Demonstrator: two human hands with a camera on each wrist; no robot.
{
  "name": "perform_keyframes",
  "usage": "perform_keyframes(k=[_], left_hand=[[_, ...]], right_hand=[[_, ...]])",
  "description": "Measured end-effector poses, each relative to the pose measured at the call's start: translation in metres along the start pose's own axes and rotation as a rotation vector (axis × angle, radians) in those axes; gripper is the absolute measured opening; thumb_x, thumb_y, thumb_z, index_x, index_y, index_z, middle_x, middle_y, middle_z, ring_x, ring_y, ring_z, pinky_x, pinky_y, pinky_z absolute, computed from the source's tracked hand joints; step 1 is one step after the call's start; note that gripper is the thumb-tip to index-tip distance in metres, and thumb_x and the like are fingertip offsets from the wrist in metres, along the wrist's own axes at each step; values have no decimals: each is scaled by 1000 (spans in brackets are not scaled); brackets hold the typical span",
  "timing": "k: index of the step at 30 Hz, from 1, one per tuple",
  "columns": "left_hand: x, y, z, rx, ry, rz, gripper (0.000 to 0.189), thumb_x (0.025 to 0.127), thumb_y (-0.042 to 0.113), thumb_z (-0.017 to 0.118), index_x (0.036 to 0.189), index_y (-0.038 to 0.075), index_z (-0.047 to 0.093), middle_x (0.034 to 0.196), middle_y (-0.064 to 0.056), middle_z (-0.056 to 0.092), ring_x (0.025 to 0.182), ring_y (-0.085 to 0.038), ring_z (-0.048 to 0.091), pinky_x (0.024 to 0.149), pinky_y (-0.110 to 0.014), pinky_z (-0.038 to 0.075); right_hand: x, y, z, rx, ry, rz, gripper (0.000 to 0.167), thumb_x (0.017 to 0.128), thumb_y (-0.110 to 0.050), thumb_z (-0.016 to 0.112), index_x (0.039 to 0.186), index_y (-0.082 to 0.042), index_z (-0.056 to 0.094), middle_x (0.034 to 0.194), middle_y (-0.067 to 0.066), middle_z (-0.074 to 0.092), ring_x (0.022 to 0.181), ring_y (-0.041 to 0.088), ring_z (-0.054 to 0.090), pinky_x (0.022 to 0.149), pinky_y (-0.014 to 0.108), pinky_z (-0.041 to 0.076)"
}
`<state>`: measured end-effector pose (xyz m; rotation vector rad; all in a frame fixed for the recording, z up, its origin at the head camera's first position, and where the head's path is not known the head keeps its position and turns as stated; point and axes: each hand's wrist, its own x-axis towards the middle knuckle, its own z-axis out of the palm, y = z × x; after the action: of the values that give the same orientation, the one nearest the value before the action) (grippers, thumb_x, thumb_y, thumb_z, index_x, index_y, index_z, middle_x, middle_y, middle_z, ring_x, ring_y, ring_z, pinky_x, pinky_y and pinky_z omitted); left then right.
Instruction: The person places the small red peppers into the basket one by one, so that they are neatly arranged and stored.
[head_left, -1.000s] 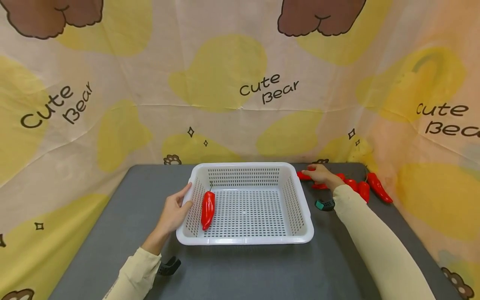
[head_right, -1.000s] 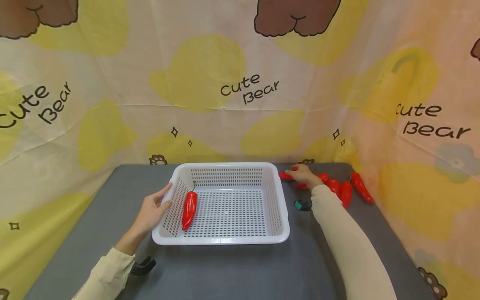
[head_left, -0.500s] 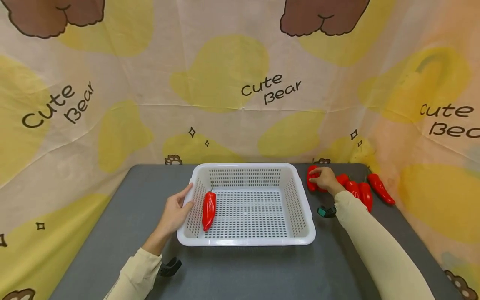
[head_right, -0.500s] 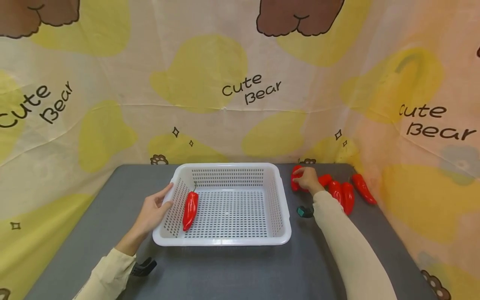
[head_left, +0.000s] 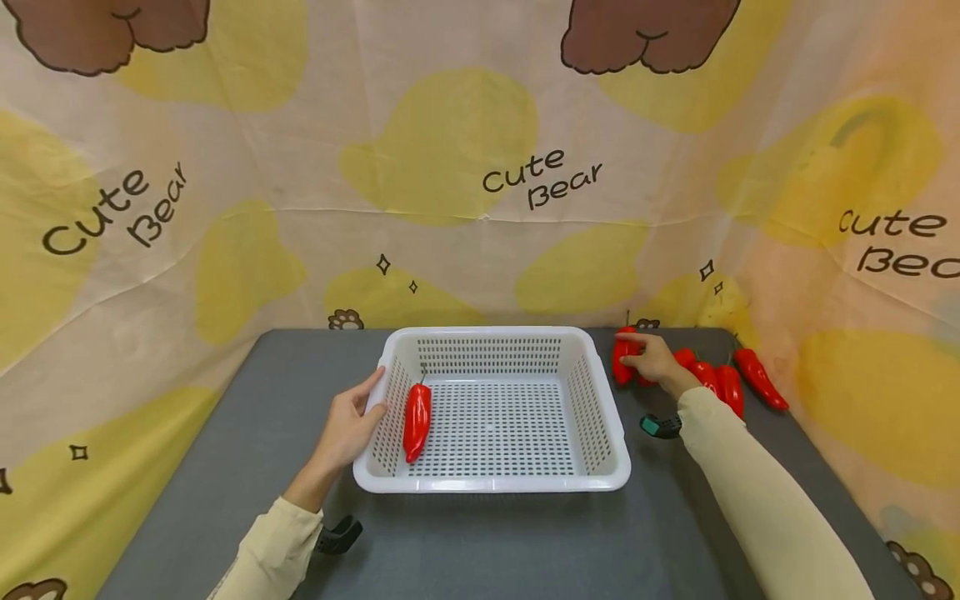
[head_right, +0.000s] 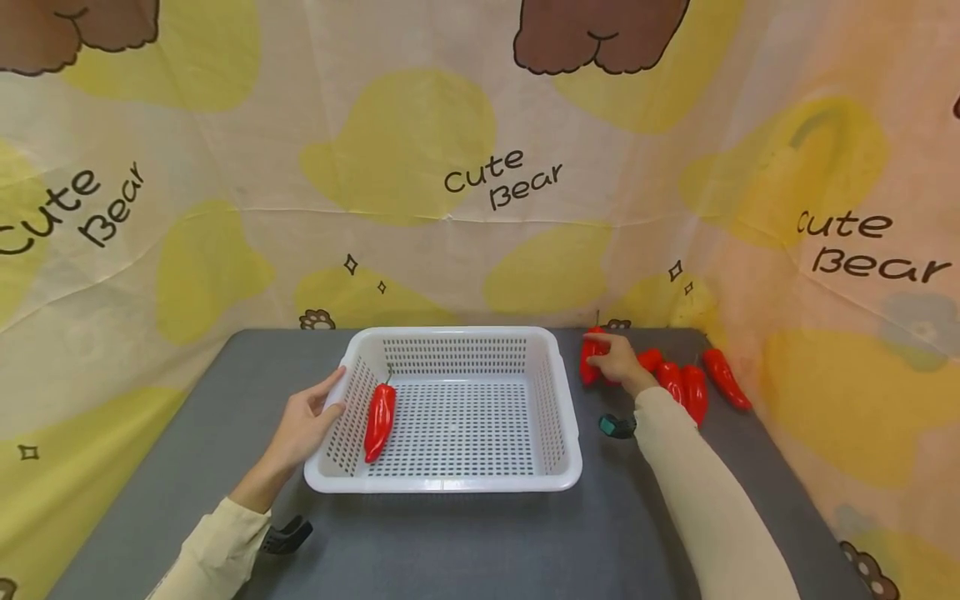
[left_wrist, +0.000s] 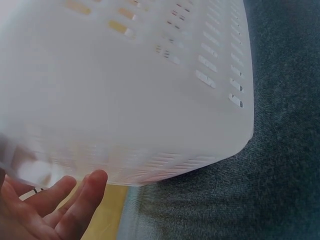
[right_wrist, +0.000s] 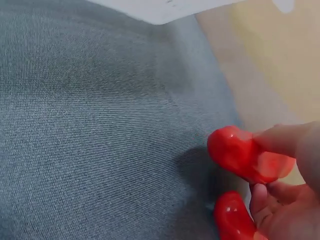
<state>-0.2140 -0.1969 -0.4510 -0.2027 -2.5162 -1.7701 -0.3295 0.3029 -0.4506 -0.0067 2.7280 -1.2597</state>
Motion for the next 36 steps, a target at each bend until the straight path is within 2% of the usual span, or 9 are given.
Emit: perform_keyframes(k=[4,7,10,12,14,19,24,30,36], left_hand=[[-1,0,0,6,-1,5,59,97,-3,50,154,0,37,154,-29,42,127,-48,57,95,-55,54],[-2,0,-1,5,-5,1,59,97,-3,49,154,0,37,154,-29,43,126,-47,58,95,-54,55],[-2,1,-1,4,-10,-11,59,97,-3,49,155,1,36,155,-28,43,125,-46,58,93,-53,57],[-2,1,-2,3,-13,-20,60,97,-2,49,155,1,36,155,-27,42,125,-46,59,92,-53,57],[-1,0,-2,2,-13,-23,60,97,-2,50,155,2,37,155,-27,42,124,-46,59,91,-52,58],[1,0,-4,3,-16,-20,60,97,-3,51,155,3,38,154,-27,44,121,-46,61,86,-49,61],[1,2,-7,40,-43,-22,60,98,1,52,156,4,36,154,-27,43,119,-46,63,84,-47,62],[1,5,-8,71,-54,-8,60,98,2,52,156,2,35,154,-28,43,122,-44,61,88,-47,60],[3,4,-7,73,-47,-3,60,98,0,52,155,1,35,153,-29,44,123,-45,61,90,-48,59]], right_hand=[[-11,-8,-4,60,3,22,57,98,-7,59,152,-4,42,153,36,35,115,37,49,71,18,52],[-17,-12,-7,88,28,-1,55,98,-6,58,151,-4,44,145,35,43,93,26,57,64,20,52],[-23,-18,-10,132,66,-34,53,98,-4,58,150,-2,46,142,34,47,81,19,59,65,30,60],[-28,-26,-13,170,79,-54,52,99,-5,57,150,-3,46,144,34,47,87,22,61,68,36,62],[-33,-35,-15,202,87,-79,53,99,-7,57,151,-4,45,148,33,45,103,29,60,73,34,63],[-42,-59,-20,256,76,-146,54,101,-12,57,152,-7,43,154,29,42,125,37,48,79,10,52],[-50,-85,-17,316,33,-224,52,101,-12,57,151,-5,43,155,26,41,122,29,52,83,11,54],[-53,-113,-1,410,-57,-325,50,101,-6,56,149,-1,44,155,25,42,113,13,57,88,16,57],[-50,-130,20,445,-143,-350,52,100,-4,57,150,-4,45,156,21,43,120,22,56,88,20,58]])
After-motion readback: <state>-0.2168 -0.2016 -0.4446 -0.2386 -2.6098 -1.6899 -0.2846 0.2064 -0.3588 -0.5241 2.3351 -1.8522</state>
